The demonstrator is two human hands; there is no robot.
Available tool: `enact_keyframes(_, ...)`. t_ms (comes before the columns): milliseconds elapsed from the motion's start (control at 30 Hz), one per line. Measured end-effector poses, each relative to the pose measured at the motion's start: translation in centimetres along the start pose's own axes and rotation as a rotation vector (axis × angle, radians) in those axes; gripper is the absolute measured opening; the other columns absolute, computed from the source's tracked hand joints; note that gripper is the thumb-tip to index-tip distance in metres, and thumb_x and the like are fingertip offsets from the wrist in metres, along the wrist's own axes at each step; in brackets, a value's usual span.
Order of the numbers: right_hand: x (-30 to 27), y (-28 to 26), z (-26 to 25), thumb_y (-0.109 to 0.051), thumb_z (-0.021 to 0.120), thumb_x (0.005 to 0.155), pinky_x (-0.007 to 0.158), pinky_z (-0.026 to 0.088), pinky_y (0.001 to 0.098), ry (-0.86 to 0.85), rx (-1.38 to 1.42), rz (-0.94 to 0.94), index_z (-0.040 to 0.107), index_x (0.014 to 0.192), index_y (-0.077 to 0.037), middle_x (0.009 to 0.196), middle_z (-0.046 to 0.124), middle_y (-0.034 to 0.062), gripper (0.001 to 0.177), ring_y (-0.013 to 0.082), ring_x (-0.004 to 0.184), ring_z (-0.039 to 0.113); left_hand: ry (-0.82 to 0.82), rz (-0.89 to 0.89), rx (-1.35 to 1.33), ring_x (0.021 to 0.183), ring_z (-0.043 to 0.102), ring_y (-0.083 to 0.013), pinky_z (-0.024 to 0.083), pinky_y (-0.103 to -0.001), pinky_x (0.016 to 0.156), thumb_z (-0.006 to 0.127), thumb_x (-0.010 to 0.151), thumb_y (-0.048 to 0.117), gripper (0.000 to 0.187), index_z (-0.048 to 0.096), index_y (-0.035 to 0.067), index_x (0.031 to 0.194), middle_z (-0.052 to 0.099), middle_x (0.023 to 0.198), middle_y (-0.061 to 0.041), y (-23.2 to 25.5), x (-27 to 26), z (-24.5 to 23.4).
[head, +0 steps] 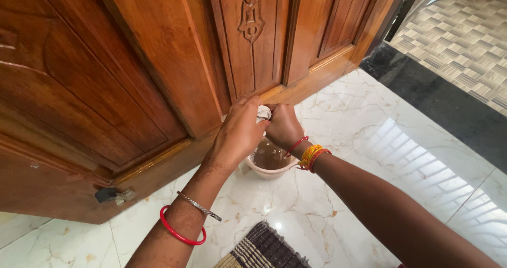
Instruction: The person wipes a wooden door with a cloth, repeatedly dipping the cloth into a bucket of water to clean the surface. They wipe the door's panels, carvings, and the metal latch area, then wring out the cloth and continue wiping different sections.
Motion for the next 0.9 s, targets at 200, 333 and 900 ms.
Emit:
enact_keyframes(200,1.6,-1.8,-3.1,-0.015,0.088,0.073,0.079,0.055,0.0298,-0.479,-0.062,0.173,0.065,0.118,-0.004,0.102,0.077,0.0139,0.051,0.0187,0.091,0.072,-0.095,-0.41,-0.027,0.097,0.073,-0.032,0.055,-0.042,0.085,0.077,0.084,0.022,0.03,0.068,0.006,0.108,0.075,0.102,-0.017,-1.8,0.3,-0.7)
enact_keyframes(333,2.5,-4.1,-7.4,0.002,0.071,0.079,0.081,0.054,0.0307,-0.511,0.537,0.238,0.053,0.139,-0.01,0.115,0.065,0.0093,0.063,0.0188,0.101,0.064,-0.09,-0.486,-0.12,0.092,0.075,-0.0278,0.056,-0.039,0.081,0.074,0.083,0.024,0.032,0.065,0.008,0.109,0.076,0.099,-0.014,-3.1,1.6,-1.7)
enact_keyframes(900,12.0,-13.1,-13.5,0.0,0.065,0.083,0.09,0.055,0.0279,-0.305,0.573,0.057,0.064,0.131,-0.001,0.113,0.072,0.0052,0.047,0.0126,0.102,0.068,-0.118,-0.275,-0.668,0.108,0.064,-0.0142,0.053,-0.032,0.097,0.073,0.088,0.014,0.049,0.055,0.004,0.132,0.069,0.117,-0.008,2.1,10.5,-9.0)
Point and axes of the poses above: each hand's wrist, its own x-axis towards the middle knuckle, its own z-axis out of the palm, y = z × x, the point moved 1 cm from there along x, towards the middle knuckle
